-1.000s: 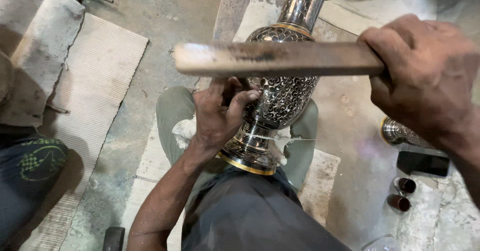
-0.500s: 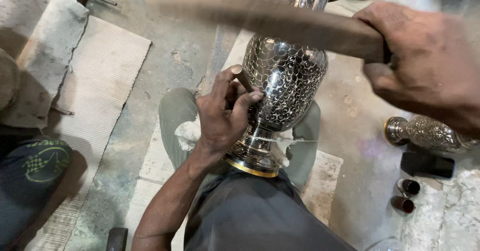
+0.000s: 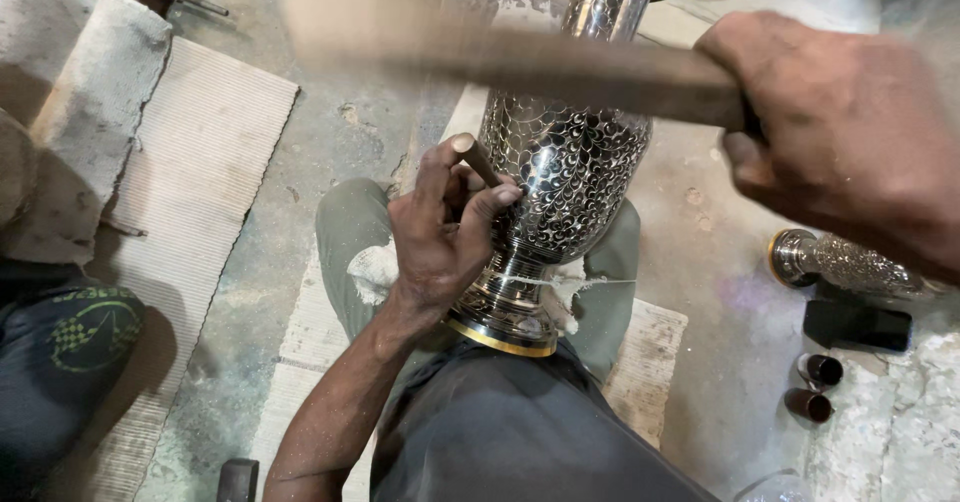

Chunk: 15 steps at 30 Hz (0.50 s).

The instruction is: The person sits on the floor with an ornate metal vase held between their legs and works its surface, holding a small punch against the patterned body with one hand while striking it with a wooden mallet held in the other hand, repositioning the punch repeatedly around the vase.

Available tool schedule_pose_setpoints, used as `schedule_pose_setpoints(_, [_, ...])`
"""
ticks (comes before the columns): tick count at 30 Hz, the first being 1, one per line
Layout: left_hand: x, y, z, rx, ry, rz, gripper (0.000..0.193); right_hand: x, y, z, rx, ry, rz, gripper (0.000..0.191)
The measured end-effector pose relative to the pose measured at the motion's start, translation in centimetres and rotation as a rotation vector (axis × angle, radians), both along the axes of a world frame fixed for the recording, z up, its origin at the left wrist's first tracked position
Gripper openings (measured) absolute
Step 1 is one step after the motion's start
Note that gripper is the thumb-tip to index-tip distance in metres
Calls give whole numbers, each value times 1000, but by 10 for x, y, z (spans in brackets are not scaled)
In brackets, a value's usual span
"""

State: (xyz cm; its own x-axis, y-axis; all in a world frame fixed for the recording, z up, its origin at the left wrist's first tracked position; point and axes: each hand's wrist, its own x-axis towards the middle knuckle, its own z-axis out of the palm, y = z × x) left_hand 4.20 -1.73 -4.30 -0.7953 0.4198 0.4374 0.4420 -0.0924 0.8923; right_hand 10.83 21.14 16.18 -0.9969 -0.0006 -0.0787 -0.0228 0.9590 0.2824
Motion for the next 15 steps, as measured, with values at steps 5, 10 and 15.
schedule_pose_setpoints(5, [-1, -1, 1, -9, 20, 12, 44, 6, 7, -5, -86, 132, 123, 29])
schedule_pose_setpoints(10, [-3, -3, 0, -1, 24, -9, 42, 6, 2, -3, 7, 125, 137, 24])
schedule_pose_setpoints(15, [-5, -3, -3, 7, 41, -23, 44, 3, -5, 0, 107, 8, 83, 21])
